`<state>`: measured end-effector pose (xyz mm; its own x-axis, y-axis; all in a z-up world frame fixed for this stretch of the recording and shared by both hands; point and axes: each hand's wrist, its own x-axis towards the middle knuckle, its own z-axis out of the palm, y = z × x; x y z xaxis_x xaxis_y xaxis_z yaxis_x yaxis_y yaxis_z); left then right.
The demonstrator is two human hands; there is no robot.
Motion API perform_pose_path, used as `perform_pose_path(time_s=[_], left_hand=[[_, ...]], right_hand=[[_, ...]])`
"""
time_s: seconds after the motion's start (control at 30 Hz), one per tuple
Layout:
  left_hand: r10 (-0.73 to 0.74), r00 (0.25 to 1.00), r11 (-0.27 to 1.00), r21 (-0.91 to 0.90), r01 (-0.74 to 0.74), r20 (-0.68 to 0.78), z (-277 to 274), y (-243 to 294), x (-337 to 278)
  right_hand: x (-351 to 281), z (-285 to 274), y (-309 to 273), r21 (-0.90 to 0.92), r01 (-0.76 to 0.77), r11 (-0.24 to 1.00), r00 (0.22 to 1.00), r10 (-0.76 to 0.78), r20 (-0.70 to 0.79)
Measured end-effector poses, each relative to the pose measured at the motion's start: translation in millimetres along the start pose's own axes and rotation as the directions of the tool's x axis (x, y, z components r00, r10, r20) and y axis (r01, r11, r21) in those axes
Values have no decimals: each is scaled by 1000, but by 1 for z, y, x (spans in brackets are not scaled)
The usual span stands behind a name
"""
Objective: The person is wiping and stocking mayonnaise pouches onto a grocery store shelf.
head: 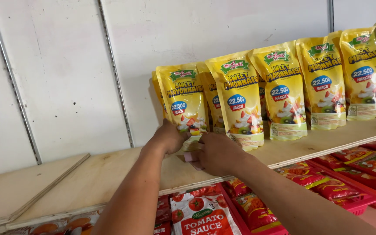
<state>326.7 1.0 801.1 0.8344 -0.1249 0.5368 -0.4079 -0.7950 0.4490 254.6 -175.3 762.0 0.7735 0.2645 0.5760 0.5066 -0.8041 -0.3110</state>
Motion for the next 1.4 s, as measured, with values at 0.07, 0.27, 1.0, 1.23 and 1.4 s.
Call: perform_pose_path(time_s=[0.07, 0.27, 1.0, 1.23, 1.4], left_hand=[[-197, 977, 961, 214, 175, 86, -13, 19, -20], [29, 987, 941, 337, 27, -159, -27, 64, -101], [5, 942, 1000, 16, 1, -335, 150, -195, -493], [-422, 859, 873, 128, 471, -289, 107, -320, -613], [-512, 754, 795, 106, 598, -411, 83, -418, -716]], right_hand=[[-1, 2, 8, -181, 44, 982, 999, -41, 19], [-49, -27, -22, -8, 270, 963, 847, -241, -474], [-306, 308, -115, 707, -95, 701, 993, 20, 114], [-353, 424, -232, 691, -139, 710, 913, -178, 367], [-398, 503, -320, 766, -192, 614, 860, -271, 433]])
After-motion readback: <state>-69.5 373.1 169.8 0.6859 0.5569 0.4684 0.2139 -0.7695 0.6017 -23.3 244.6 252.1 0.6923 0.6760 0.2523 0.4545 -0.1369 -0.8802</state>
